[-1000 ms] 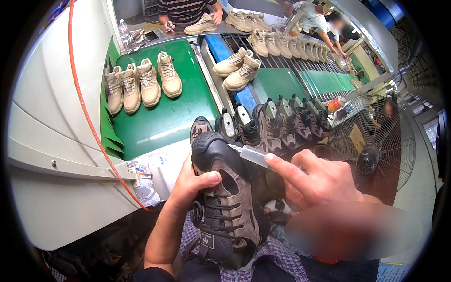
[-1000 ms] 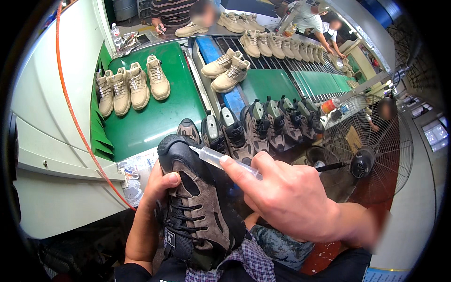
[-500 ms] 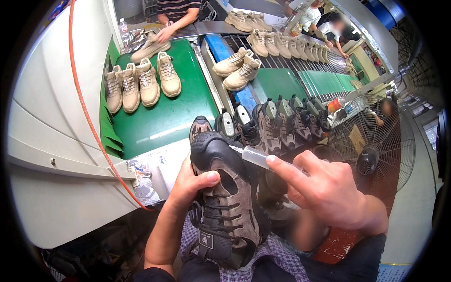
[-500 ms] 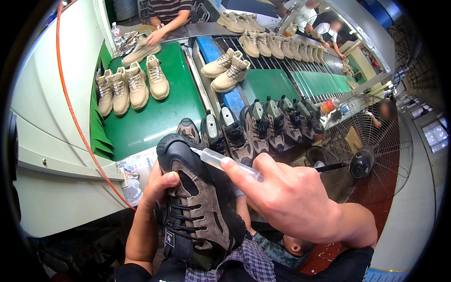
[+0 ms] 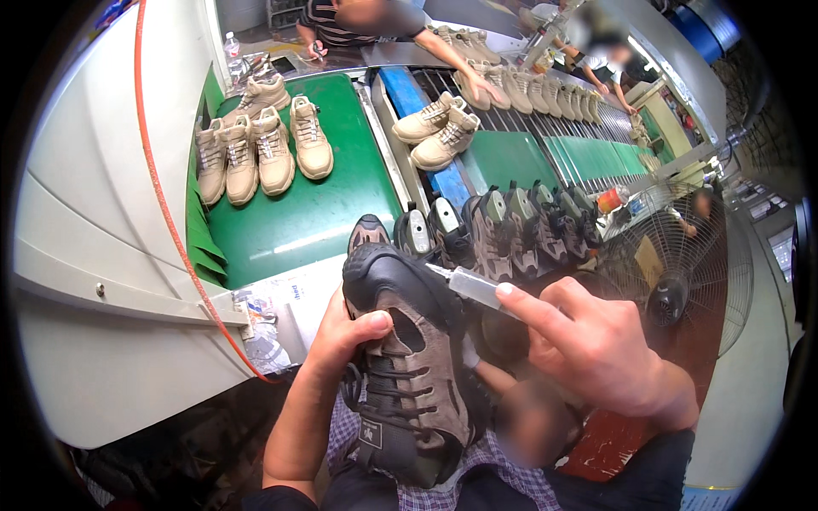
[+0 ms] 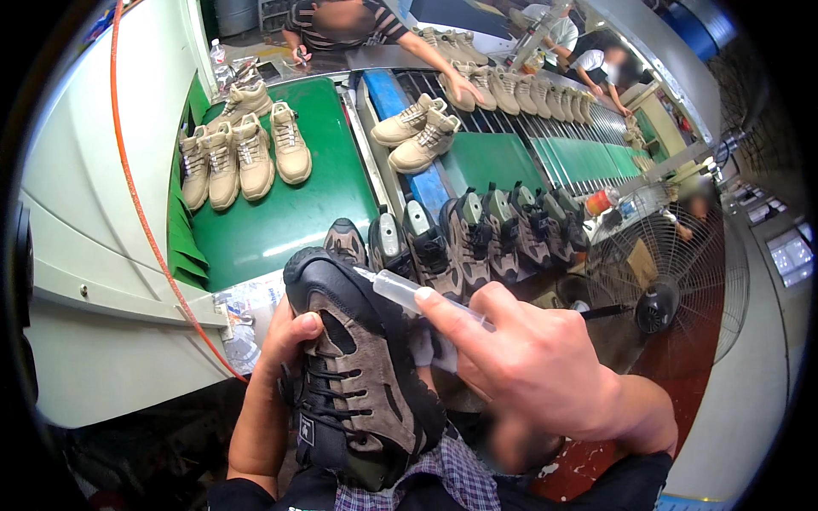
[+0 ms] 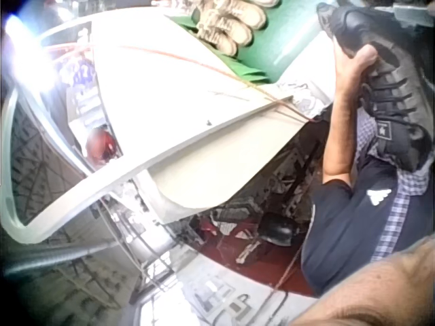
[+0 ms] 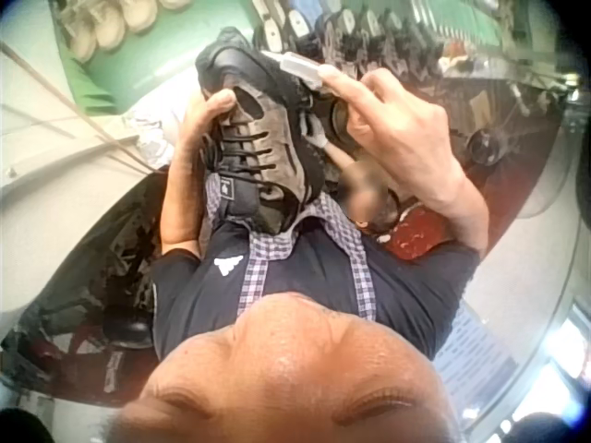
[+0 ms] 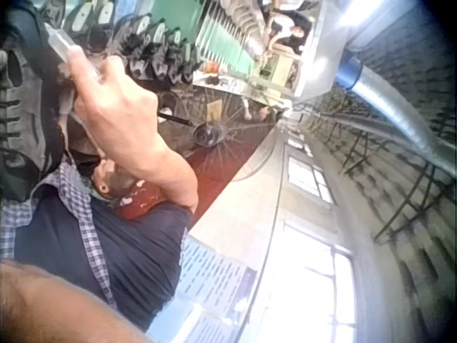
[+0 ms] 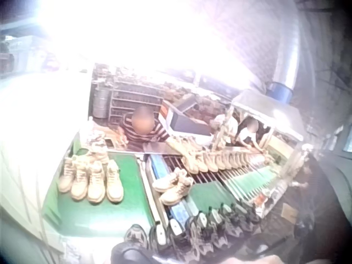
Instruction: The person applies a liquid substance along the seams and edges of shoes using a syringe and a flat tool while the shoes are on an assembly line.
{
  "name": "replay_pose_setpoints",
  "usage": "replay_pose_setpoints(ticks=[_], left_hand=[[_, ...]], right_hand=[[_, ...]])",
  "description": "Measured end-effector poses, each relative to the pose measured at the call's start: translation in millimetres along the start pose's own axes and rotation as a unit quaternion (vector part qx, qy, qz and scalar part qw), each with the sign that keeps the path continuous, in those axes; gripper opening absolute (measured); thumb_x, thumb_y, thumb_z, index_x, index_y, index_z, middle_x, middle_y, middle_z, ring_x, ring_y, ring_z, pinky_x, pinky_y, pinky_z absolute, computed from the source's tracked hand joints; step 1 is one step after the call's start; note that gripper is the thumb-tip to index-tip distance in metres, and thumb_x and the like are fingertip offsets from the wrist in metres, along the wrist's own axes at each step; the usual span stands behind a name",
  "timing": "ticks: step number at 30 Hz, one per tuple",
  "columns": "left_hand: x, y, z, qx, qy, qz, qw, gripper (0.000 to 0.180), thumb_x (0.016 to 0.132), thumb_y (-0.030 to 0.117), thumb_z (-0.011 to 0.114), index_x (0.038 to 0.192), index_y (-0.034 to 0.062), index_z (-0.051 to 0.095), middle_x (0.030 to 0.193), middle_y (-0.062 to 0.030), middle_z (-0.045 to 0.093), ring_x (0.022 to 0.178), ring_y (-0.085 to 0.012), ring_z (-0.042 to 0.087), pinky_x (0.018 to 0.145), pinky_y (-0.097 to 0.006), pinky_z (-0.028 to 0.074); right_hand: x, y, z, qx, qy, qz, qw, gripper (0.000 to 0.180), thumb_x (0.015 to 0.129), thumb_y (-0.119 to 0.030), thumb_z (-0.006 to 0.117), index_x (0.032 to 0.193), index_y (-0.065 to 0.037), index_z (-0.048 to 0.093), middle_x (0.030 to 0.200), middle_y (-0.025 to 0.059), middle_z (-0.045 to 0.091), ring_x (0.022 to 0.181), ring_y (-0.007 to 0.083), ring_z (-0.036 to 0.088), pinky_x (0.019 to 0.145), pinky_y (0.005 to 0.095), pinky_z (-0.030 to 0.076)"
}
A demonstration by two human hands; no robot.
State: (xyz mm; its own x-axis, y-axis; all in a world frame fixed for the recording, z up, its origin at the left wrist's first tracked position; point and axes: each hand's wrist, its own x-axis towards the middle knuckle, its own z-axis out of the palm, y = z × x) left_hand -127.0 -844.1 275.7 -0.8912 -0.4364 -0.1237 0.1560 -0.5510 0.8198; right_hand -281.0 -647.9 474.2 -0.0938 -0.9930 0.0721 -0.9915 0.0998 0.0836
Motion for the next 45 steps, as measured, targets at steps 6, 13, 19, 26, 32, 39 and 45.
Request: replay_pose_setpoints(ticks=[6, 13, 19, 26, 32, 39, 45], left_hand=[[-15, -18, -23, -0.096, 0.056, -0.012, 0.994, 0.076, 0.076, 0.041, 0.074, 0.132, -0.0044, 0.052, 0.115, -0.0142, 0.066, 0.1, -0.023, 0.068, 0.089, -0.036, 0.056], [-26, 0, -80, -0.019, 0.137, 0.069, 0.988, 0.073, 0.071, 0.031, 0.084, 0.129, -0.0028, 0.053, 0.111, -0.0138, 0.068, 0.097, -0.0234, 0.07, 0.09, -0.037, 0.057], [-10, -1, -114, 0.611, 0.238, 0.084, 0.751, 0.085, 0.06, 0.042, 0.091, 0.123, 0.0013, 0.052, 0.117, -0.0163, 0.055, 0.112, -0.0345, 0.058, 0.096, -0.044, 0.048], [94, -23, -167, 0.677, 0.23, 0.012, 0.699, 0.086, 0.064, 0.05, 0.087, 0.124, -0.0002, 0.053, 0.121, -0.0208, 0.057, 0.114, -0.0405, 0.057, 0.097, -0.049, 0.05], [171, -74, -220, 0.705, 0.243, -0.095, 0.66, 0.102, 0.068, 0.063, 0.079, 0.144, 0.0034, 0.046, 0.138, -0.0227, 0.055, 0.126, -0.0387, 0.057, 0.104, -0.047, 0.048], [182, -95, -275, 0.679, 0.216, -0.1, 0.694, 0.104, 0.073, 0.069, 0.076, 0.146, 0.0002, 0.049, 0.134, -0.0275, 0.061, 0.124, -0.037, 0.061, 0.106, -0.044, 0.046], [146, -98, -328, 0.464, 0.228, -0.112, 0.848, 0.084, 0.093, 0.062, 0.062, 0.148, 0.0008, 0.048, 0.143, -0.0177, 0.057, 0.131, -0.0273, 0.054, 0.109, -0.038, 0.042]], right_hand=[[-4, 7, 14, 0.042, 0.034, 0.013, 0.998, 0.062, 0.075, -0.005, 0.074, 0.135, -0.018, 0.063, 0.082, 0.0024, 0.059, 0.058, 0.0164, 0.062, 0.048, 0.031, 0.052], [-5, 0, 29, 0.222, 0.025, 0.023, 0.974, 0.061, 0.076, 0.0, 0.072, 0.134, -0.014, 0.063, 0.086, 0.0061, 0.063, 0.059, 0.0213, 0.062, 0.05, 0.0331, 0.052], [-11, -18, 57, 0.393, -0.039, 0.1, 0.913, 0.052, 0.084, 0.001, 0.067, 0.135, -0.011, 0.062, 0.092, 0.0103, 0.066, 0.07, 0.0159, 0.063, 0.062, 0.0295, 0.053], [-41, -54, 77, 0.642, -0.067, 0.325, 0.691, 0.048, 0.092, -0.002, 0.061, 0.139, -0.007, 0.058, 0.105, 0.0023, 0.064, 0.087, 0.0072, 0.057, 0.078, 0.0263, 0.05], [-90, -99, 119, 0.678, -0.117, 0.339, 0.641, 0.047, 0.097, -0.005, 0.062, 0.143, -0.007, 0.055, 0.116, 0.0059, 0.066, 0.096, 0.0116, 0.061, 0.087, 0.0283, 0.051], [-149, -152, 152, 0.705, -0.104, 0.437, 0.548, 0.049, 0.096, -0.008, 0.064, 0.144, -0.008, 0.054, 0.119, 0.0087, 0.068, 0.104, 0.0133, 0.064, 0.094, 0.0314, 0.052], [-188, -170, 184, 0.706, -0.055, 0.421, 0.567, 0.049, 0.096, -0.007, 0.063, 0.144, -0.009, 0.055, 0.114, 0.0063, 0.068, 0.094, 0.0121, 0.063, 0.087, 0.0308, 0.053]])
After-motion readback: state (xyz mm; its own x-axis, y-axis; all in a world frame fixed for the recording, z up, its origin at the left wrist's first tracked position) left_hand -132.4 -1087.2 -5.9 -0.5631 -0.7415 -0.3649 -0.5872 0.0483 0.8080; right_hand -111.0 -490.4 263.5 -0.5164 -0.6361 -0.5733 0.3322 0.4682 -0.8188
